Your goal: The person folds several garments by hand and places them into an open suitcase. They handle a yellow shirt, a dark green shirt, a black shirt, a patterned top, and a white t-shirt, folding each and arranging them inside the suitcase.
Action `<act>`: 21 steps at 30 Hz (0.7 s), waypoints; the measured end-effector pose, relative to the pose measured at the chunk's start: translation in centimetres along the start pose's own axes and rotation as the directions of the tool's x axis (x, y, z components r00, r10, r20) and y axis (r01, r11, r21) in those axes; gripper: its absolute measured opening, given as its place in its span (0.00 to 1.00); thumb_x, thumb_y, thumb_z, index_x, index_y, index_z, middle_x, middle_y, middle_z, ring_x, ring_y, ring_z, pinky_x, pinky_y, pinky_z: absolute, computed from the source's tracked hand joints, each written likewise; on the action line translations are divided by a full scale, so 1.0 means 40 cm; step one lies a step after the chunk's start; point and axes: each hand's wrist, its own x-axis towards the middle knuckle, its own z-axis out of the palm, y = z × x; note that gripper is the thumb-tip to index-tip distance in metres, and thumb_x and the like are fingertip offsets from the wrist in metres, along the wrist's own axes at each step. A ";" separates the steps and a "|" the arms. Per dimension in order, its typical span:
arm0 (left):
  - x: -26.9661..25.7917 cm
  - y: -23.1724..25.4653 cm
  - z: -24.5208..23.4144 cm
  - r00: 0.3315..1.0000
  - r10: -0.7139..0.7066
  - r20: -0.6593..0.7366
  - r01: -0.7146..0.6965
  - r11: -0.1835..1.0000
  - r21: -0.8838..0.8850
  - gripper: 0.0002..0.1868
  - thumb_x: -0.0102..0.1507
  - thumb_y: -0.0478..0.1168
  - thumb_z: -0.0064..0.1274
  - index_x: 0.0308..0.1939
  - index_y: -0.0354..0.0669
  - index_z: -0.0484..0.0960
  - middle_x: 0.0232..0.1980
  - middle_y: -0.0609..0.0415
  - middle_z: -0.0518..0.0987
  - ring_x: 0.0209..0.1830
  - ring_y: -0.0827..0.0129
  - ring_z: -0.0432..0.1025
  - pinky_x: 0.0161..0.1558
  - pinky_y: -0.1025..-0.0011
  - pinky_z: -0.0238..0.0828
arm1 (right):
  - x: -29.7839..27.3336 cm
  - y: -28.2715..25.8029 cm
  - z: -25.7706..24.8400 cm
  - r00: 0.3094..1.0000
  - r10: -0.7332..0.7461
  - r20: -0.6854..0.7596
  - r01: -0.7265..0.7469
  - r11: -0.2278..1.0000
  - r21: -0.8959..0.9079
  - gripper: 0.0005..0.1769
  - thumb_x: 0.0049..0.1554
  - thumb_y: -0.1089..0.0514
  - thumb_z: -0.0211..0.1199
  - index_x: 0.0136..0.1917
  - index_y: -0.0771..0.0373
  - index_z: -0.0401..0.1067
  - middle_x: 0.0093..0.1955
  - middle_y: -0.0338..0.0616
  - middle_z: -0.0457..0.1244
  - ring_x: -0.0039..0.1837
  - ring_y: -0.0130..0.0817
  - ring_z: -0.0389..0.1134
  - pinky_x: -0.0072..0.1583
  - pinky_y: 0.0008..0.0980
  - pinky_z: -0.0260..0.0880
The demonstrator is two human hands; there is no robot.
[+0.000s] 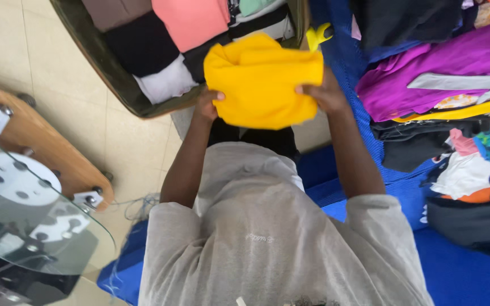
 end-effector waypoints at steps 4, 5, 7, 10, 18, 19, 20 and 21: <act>0.277 0.059 -0.127 0.999 0.038 0.005 -0.037 0.989 -0.147 0.34 0.53 0.30 0.53 0.66 0.32 0.70 0.61 0.45 0.77 0.64 0.50 0.73 0.68 0.51 0.71 | 0.383 0.000 -0.044 0.992 -0.035 0.122 0.084 0.900 -0.427 0.41 0.53 0.60 0.70 0.77 0.65 0.60 0.68 0.43 0.65 0.69 0.34 0.66 0.70 0.35 0.67; 0.331 0.066 -0.134 0.999 0.048 0.007 -0.046 0.982 -0.183 0.33 0.53 0.29 0.52 0.65 0.33 0.71 0.61 0.46 0.77 0.65 0.50 0.72 0.69 0.50 0.71 | 0.461 0.030 -0.042 0.991 -0.025 0.133 0.079 0.907 -0.413 0.40 0.52 0.60 0.69 0.76 0.65 0.62 0.67 0.45 0.66 0.69 0.36 0.67 0.70 0.34 0.68; 0.396 0.031 -0.117 0.999 -0.023 -0.049 0.012 0.976 -0.217 0.35 0.50 0.29 0.51 0.64 0.35 0.72 0.59 0.44 0.77 0.62 0.48 0.73 0.66 0.48 0.71 | 0.552 0.094 -0.073 0.996 -0.037 0.086 0.080 0.818 -0.569 0.41 0.49 0.59 0.71 0.75 0.67 0.64 0.66 0.53 0.65 0.68 0.43 0.66 0.69 0.36 0.67; 0.411 -0.014 -0.081 0.968 -0.160 -0.195 0.106 0.960 -0.260 0.36 0.50 0.28 0.52 0.65 0.38 0.72 0.62 0.46 0.77 0.64 0.51 0.73 0.67 0.52 0.70 | 0.630 0.211 -0.112 0.997 -0.045 -0.061 -0.022 0.592 -0.806 0.45 0.46 0.55 0.75 0.74 0.68 0.63 0.65 0.60 0.64 0.67 0.51 0.65 0.66 0.40 0.65; 0.397 0.039 -0.029 0.897 -0.376 -0.233 0.391 0.920 0.020 0.27 0.61 0.35 0.60 0.63 0.29 0.74 0.58 0.42 0.81 0.58 0.49 0.76 0.61 0.47 0.73 | 0.576 0.300 -0.137 0.828 0.076 -0.556 -0.537 0.393 -0.746 0.44 0.53 0.55 0.64 0.79 0.67 0.54 0.75 0.63 0.52 0.74 0.58 0.56 0.70 0.50 0.58; 0.388 0.045 -0.026 0.876 -0.376 -0.302 0.421 0.902 0.098 0.27 0.61 0.36 0.61 0.62 0.26 0.74 0.56 0.41 0.81 0.56 0.48 0.76 0.58 0.45 0.73 | 0.560 0.299 -0.115 0.775 0.038 -0.630 -0.613 0.284 -0.737 0.44 0.55 0.56 0.63 0.80 0.67 0.52 0.77 0.64 0.49 0.75 0.59 0.54 0.71 0.51 0.57; 0.382 0.048 -0.014 0.863 -0.242 -0.444 0.440 0.792 0.424 0.27 0.63 0.41 0.61 0.62 0.28 0.73 0.57 0.38 0.81 0.59 0.45 0.75 0.60 0.47 0.73 | 0.540 0.300 -0.095 0.722 -0.005 -0.692 -0.681 0.173 -0.712 0.44 0.56 0.56 0.62 0.81 0.67 0.50 0.78 0.65 0.47 0.77 0.61 0.52 0.72 0.53 0.55; 0.366 0.049 -0.002 0.848 -0.061 -0.526 0.463 0.568 0.681 0.28 0.65 0.45 0.61 0.62 0.30 0.72 0.57 0.35 0.80 0.61 0.43 0.74 0.61 0.49 0.72 | 0.527 0.304 -0.070 0.670 -0.046 -0.740 -0.737 0.076 -0.672 0.44 0.58 0.57 0.61 0.82 0.67 0.48 0.80 0.66 0.45 0.78 0.63 0.50 0.73 0.55 0.54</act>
